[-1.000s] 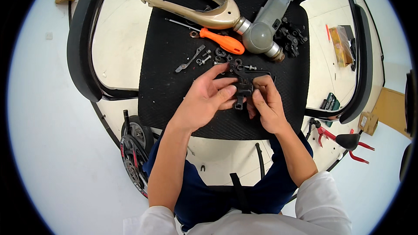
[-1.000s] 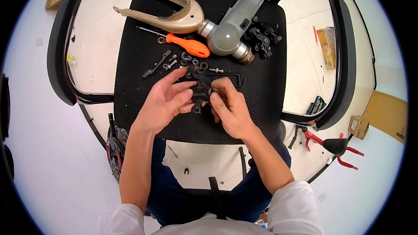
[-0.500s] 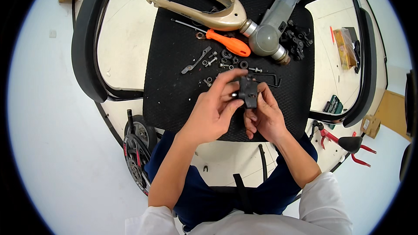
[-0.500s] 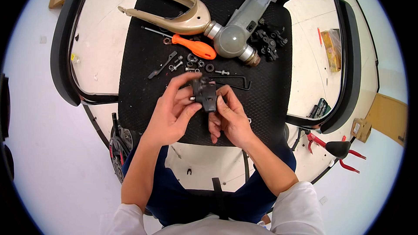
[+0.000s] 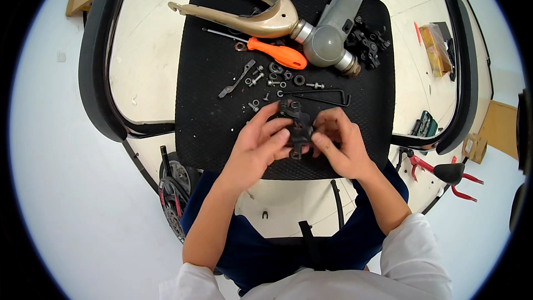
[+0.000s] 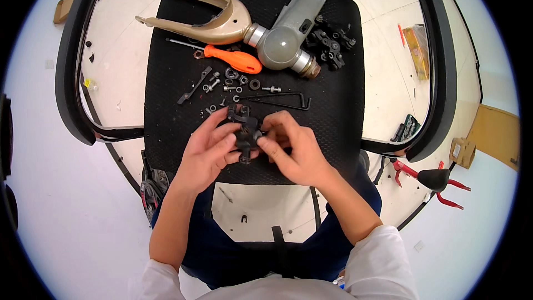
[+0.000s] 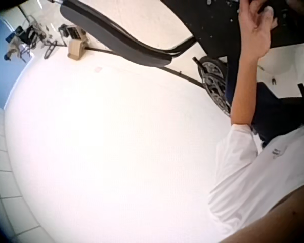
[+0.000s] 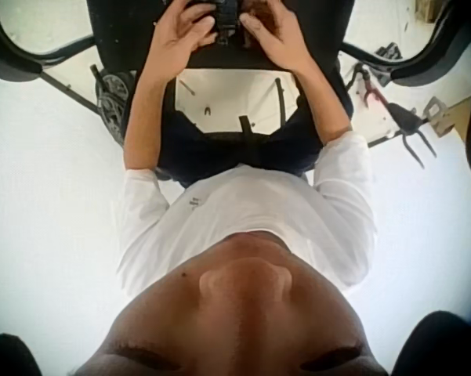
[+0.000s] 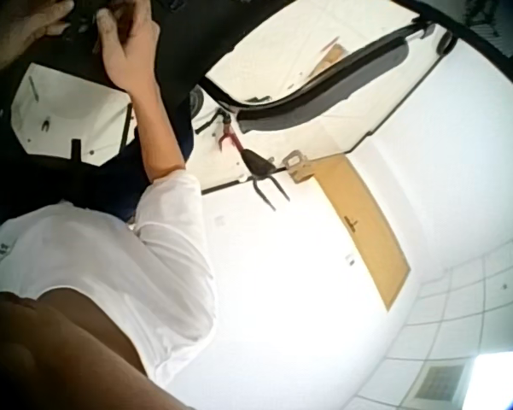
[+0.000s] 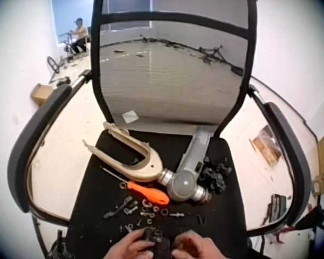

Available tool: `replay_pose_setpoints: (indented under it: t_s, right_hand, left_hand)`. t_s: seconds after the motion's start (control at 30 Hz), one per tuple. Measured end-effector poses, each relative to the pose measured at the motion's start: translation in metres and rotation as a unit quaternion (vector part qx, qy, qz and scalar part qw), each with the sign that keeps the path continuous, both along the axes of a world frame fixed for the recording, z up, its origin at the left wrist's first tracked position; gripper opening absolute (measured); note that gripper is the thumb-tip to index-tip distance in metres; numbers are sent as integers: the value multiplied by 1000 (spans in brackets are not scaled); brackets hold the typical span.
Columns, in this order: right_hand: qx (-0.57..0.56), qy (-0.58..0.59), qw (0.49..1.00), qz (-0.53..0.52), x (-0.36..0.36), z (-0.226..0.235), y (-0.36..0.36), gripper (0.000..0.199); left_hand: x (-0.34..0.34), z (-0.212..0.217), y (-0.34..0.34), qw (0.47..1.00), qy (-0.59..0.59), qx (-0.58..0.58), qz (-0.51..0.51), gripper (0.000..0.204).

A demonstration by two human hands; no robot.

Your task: The person assembles small bicycle components on a workbench, inserting bearings and washers into a black housing and tightening a bolt with an Allen key. The person handles multiple small parts and uses an Allen key to secure the assembly.

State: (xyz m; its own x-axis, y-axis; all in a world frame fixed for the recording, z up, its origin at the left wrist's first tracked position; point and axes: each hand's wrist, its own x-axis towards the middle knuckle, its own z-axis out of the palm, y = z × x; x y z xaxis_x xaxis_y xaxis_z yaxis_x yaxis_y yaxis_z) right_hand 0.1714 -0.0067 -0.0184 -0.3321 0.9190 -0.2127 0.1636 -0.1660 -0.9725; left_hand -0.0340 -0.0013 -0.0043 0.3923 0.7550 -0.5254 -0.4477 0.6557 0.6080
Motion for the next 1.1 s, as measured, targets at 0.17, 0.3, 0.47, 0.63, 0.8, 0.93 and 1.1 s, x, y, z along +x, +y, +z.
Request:
replay_pose_setpoints:
  t_s: [0.17,0.3,0.47,0.63,0.8,0.93,1.1]
  right_hand:
    - [195,-108,975,-9,-2,8,7,22]
    - [232,-95,967,-41,-2,8,11,20]
    - [241,-97,965,-33,1,6,11,20]
    - [199,-85,976,-32,-4,-2,7,11]
    - [61,-18,993,-98,-15,-9,1,7]
    - [-16,62,987,-149,-24,-11,1,8]
    - [-72,40,980,-180,-11,-10,17,6]
  left_hand:
    - [1,-19,7,989,-81,-115,37,36]
    - [5,-18,8,993,-66,-93,19,34]
    - [12,-13,9,994,-27,-105,9,34]
    - [12,-23,8,995,-2,-96,5,36]
    - [21,-16,2,997,-7,-64,50,38]
    - [25,-16,-4,995,-23,-22,97,39]
    - [11,-9,7,967,218,109,-68,36]
